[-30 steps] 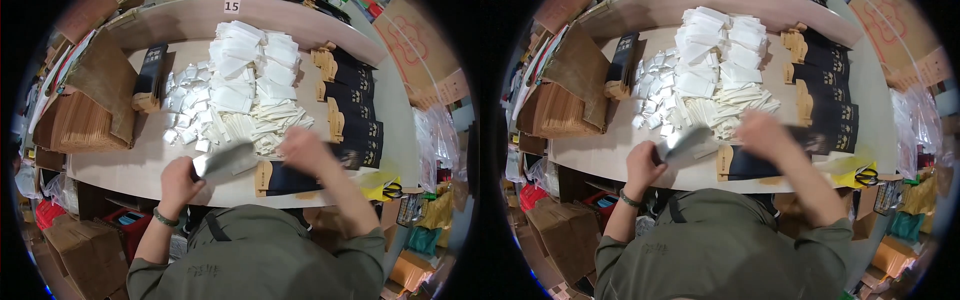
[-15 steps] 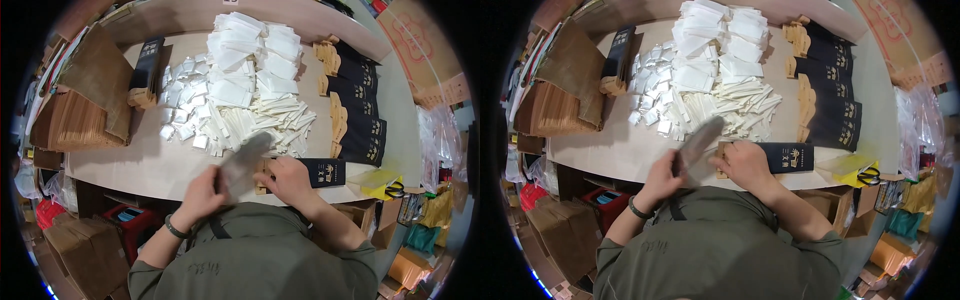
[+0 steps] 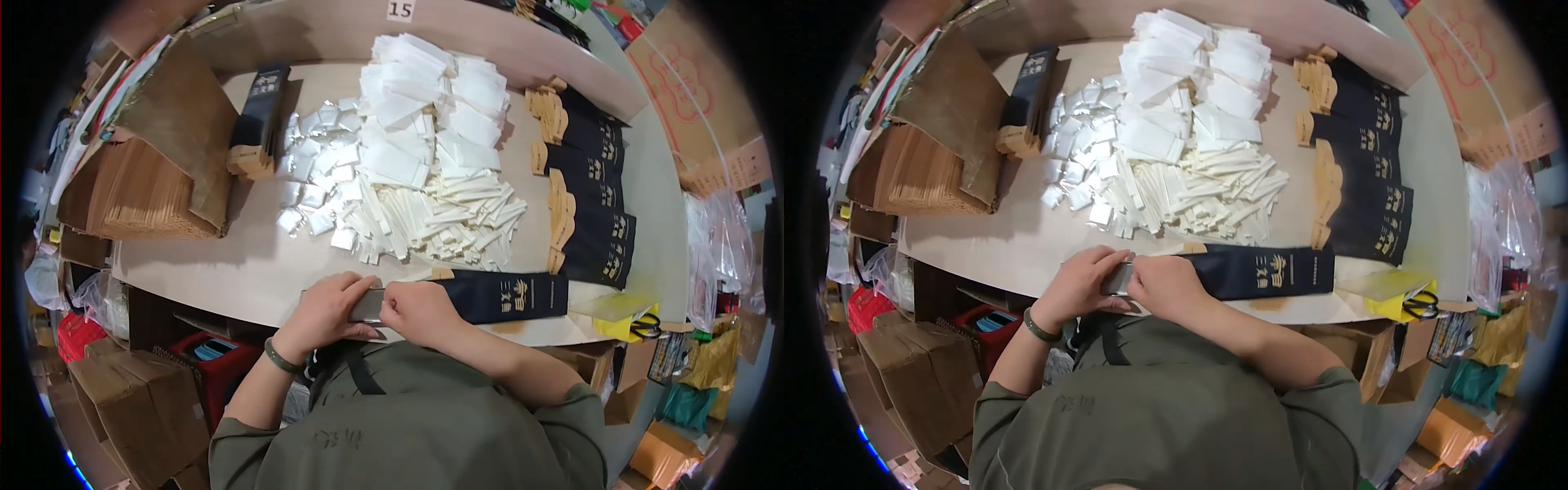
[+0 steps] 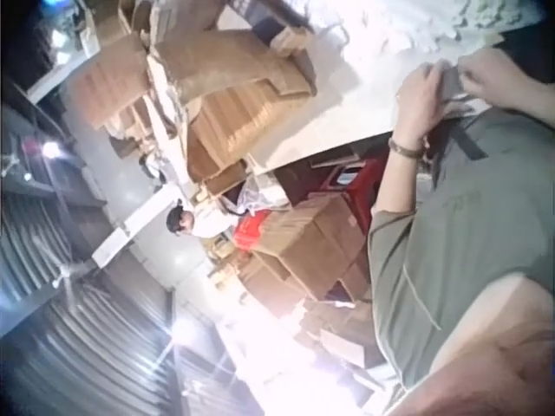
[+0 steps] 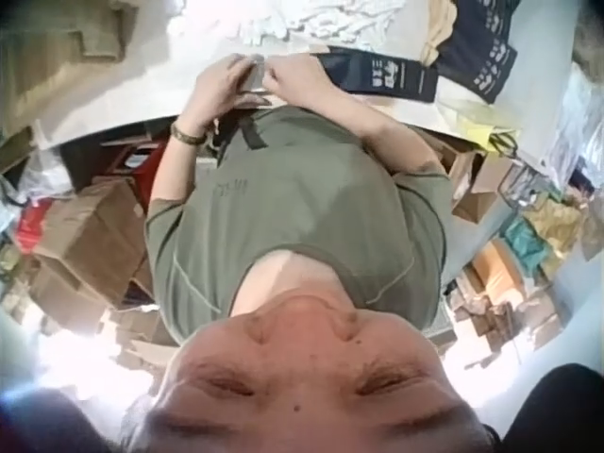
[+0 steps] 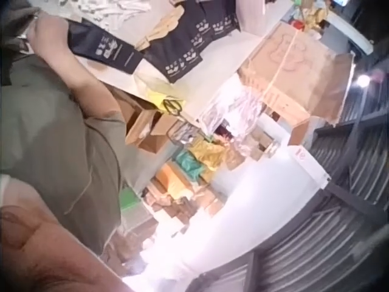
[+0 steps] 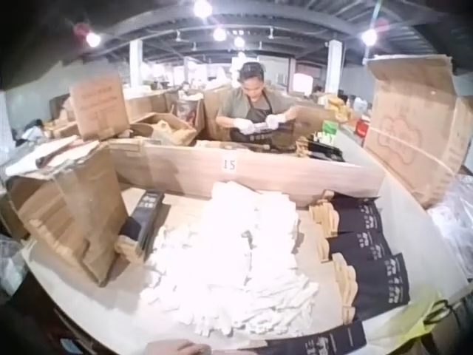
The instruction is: The recorder is packaging disposable chopsticks and napkins into paper sleeves at a factory workstation.
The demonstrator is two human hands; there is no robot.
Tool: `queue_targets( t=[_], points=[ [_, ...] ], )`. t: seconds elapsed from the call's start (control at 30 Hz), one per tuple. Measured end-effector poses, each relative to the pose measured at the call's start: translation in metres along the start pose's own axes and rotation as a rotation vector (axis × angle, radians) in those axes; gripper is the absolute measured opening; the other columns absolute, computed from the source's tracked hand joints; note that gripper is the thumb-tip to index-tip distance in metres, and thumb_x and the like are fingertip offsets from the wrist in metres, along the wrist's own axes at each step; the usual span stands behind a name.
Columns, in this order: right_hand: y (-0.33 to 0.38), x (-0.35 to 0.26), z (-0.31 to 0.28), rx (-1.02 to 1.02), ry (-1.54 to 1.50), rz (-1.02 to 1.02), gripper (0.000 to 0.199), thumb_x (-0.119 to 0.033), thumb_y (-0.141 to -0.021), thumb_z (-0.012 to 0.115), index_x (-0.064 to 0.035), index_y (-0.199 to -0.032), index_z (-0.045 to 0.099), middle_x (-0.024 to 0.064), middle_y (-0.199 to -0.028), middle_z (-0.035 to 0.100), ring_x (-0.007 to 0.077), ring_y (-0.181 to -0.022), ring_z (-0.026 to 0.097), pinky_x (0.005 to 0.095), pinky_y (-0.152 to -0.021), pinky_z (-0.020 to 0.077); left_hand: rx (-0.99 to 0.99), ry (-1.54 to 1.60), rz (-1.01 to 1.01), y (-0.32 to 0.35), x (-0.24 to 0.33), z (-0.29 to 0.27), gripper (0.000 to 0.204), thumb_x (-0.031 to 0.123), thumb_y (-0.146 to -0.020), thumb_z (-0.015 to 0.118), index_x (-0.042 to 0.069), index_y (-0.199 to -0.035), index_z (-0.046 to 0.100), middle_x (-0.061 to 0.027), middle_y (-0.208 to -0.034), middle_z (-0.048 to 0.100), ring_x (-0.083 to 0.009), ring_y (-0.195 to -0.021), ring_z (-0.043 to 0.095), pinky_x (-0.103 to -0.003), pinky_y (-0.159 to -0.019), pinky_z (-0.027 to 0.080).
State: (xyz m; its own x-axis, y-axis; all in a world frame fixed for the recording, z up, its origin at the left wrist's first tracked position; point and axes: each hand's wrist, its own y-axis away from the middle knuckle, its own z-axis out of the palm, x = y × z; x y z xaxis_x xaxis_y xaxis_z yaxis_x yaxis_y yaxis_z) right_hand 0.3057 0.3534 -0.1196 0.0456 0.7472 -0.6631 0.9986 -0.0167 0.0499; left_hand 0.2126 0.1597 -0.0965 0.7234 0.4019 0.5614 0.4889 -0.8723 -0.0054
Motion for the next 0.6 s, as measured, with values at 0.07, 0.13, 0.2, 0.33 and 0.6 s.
queue_targets(
  t=[0.07,0.13,0.2,0.33,0.6],
  points=[
    [-0.018,-0.004,-0.011,0.09,-0.028,-0.018,0.024,-0.028,-0.086,0.063,-0.0056,-0.079,0.064,0.016,-0.068,0.064,0.0383,-0.067,0.064,0.0466,-0.063,0.0515,0.209,-0.033,0.039,-0.003,-0.009,-0.01,0.052,0.026,-0.075,0.081,0.006,-0.118,0.06,-0.0178,-0.111,0.062,-0.0388,-0.102,0.06,-0.045,-0.087,0.049],
    [-0.055,0.0,-0.025,0.136,0.022,0.013,0.024,-0.029,-0.087,0.064,-0.0052,-0.082,0.064,0.0161,-0.073,0.066,0.0381,-0.072,0.065,0.0465,-0.065,0.0515,0.351,-0.117,-0.178,-0.007,-0.044,-0.015,0.055,0.025,-0.074,0.082,0.007,-0.12,0.06,-0.0173,-0.116,0.06,-0.0383,-0.106,0.058,-0.043,-0.089,0.049],
    [-0.077,0.004,-0.022,0.183,0.066,0.05,0.025,-0.03,-0.088,0.064,-0.0048,-0.085,0.064,0.0161,-0.079,0.067,0.0379,-0.077,0.065,0.0464,-0.068,0.0515,0.491,-0.194,-0.393,-0.01,-0.072,-0.01,0.057,0.024,-0.072,0.083,0.008,-0.122,0.059,-0.0168,-0.121,0.059,-0.0378,-0.111,0.057,-0.042,-0.09,0.049],
    [-0.108,0.014,-0.003,0.197,0.14,-0.041,0.025,-0.029,-0.089,0.063,-0.004,-0.09,0.061,0.0168,-0.093,0.065,0.037,-0.09,0.063,0.0467,-0.077,0.0497,0.385,-0.244,-0.43,-0.023,-0.093,-0.009,0.045,0.012,-0.077,0.075,0.008,-0.119,0.061,-0.0149,-0.113,0.06,-0.0349,-0.101,0.061,-0.042,-0.083,0.051],
    [-0.084,0.024,-0.018,0.226,0.109,-0.006,0.023,-0.026,-0.086,0.067,-0.0051,-0.081,0.06,0.0148,-0.081,0.063,0.0347,-0.077,0.063,0.0449,-0.068,0.0503,0.516,-0.172,-0.397,-0.015,-0.1,-0.006,0.036,0.012,-0.082,0.07,0.008,-0.116,0.062,-0.0158,-0.108,0.062,-0.0365,-0.106,0.058,-0.044,-0.088,0.049]
  ],
)
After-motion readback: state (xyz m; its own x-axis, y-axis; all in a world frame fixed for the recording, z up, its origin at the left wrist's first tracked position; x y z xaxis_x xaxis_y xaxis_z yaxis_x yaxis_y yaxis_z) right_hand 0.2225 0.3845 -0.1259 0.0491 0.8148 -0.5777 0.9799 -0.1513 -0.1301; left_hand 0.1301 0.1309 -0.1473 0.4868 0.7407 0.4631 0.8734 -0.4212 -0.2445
